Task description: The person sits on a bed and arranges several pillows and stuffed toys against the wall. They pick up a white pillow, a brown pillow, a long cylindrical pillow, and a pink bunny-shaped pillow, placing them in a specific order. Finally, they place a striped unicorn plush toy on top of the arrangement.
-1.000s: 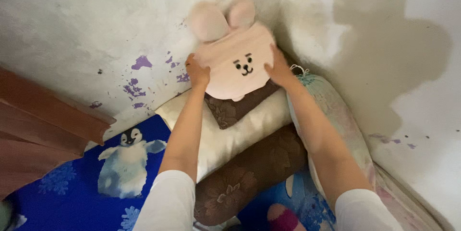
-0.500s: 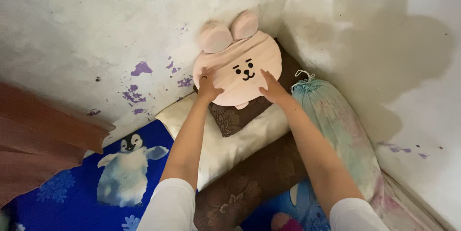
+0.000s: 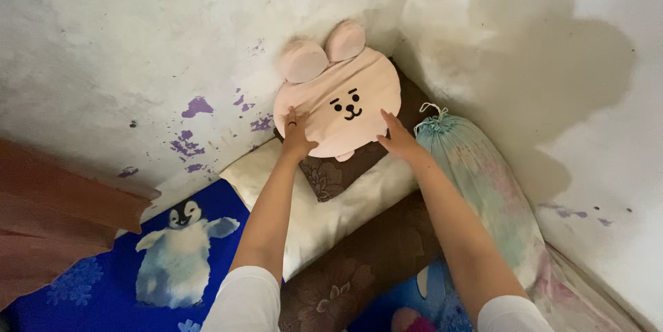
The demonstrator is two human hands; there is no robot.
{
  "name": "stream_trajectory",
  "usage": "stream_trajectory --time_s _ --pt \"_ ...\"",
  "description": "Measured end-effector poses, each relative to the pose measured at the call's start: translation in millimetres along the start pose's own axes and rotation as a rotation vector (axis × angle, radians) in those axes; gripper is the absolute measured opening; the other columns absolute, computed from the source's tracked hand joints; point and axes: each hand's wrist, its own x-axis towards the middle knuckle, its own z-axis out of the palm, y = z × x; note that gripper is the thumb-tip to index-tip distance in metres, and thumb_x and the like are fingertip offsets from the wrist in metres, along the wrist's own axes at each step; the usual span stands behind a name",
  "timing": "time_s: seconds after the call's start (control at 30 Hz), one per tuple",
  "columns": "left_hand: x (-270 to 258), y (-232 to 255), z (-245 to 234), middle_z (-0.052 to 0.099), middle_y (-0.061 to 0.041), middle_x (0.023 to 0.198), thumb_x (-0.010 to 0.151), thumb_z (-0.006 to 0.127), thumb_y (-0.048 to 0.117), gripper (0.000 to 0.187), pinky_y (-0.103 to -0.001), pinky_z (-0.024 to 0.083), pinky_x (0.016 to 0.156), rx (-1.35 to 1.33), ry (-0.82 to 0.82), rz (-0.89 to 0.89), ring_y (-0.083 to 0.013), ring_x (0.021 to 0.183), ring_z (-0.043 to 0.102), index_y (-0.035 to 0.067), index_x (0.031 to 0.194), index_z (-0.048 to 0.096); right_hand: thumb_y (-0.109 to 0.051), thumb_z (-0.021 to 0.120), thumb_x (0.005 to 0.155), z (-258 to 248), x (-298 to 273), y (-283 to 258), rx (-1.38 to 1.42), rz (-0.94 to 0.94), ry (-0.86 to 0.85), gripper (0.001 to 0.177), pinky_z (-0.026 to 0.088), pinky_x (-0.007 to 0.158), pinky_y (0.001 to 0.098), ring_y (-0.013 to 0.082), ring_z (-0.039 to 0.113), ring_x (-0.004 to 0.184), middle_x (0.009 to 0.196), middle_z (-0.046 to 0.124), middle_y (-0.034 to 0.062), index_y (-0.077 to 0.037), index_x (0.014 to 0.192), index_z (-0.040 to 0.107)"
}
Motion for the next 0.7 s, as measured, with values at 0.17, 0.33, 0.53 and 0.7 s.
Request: stream_trajectory --time_s 0.17,0.33,0.53,0.7 --pt "-11 6 3 0.000 -0.012 0.172 0.067 0.092 0.016 0.104 -0.045 0.027 0.124 0.062 -0.029 -0.016 -0.0370 0.158 0.005 0.018 0.156 0.038 -0.027 0.061 0.096 -3 -14 -1 -0.013 0.069 -0.008 0.085 0.024 0.124 0.0425 0.0341 0.017 0.157 0.171 0.013 0.0196 -0.017 0.165 0.012" --pt "-24 1 11 0.003 -0.012 0.172 0.066 0.091 0.018 0.101 -0.042 0.028 0.124 0.059 -0.029 0.009 -0.0350 0.159 0.007 0.018 0.154 0.042 -0.025 0.065 0.094 -3 -21 16 -0.015 -0.001 0.039 0.088 0.025 0.124 0.0425 0.0341 0.017 0.158 0.168 0.018 0.0226 -0.014 0.165 0.015" --pt "-33 -1 24 0.009 -0.015 0.171 0.071 0.091 0.023 0.093 -0.044 0.026 0.124 0.100 -0.038 0.030 -0.0366 0.159 0.008 0.013 0.151 0.045 -0.025 0.063 0.093 -14 -38 -1 0.009 0.083 0.012 0.088 0.028 0.121 0.0423 0.0348 0.029 0.149 0.170 0.016 0.0192 -0.016 0.164 0.013" --pt "-51 -2 46 0.011 -0.015 0.172 0.071 0.090 0.027 0.088 -0.044 0.028 0.123 0.097 -0.070 0.024 -0.0350 0.157 0.013 0.012 0.147 0.048 -0.027 0.063 0.097 -22 -63 -18 -0.082 0.076 0.000 0.087 0.021 0.126 0.0430 0.0326 0.013 0.159 0.170 0.013 0.0187 -0.018 0.165 0.010"
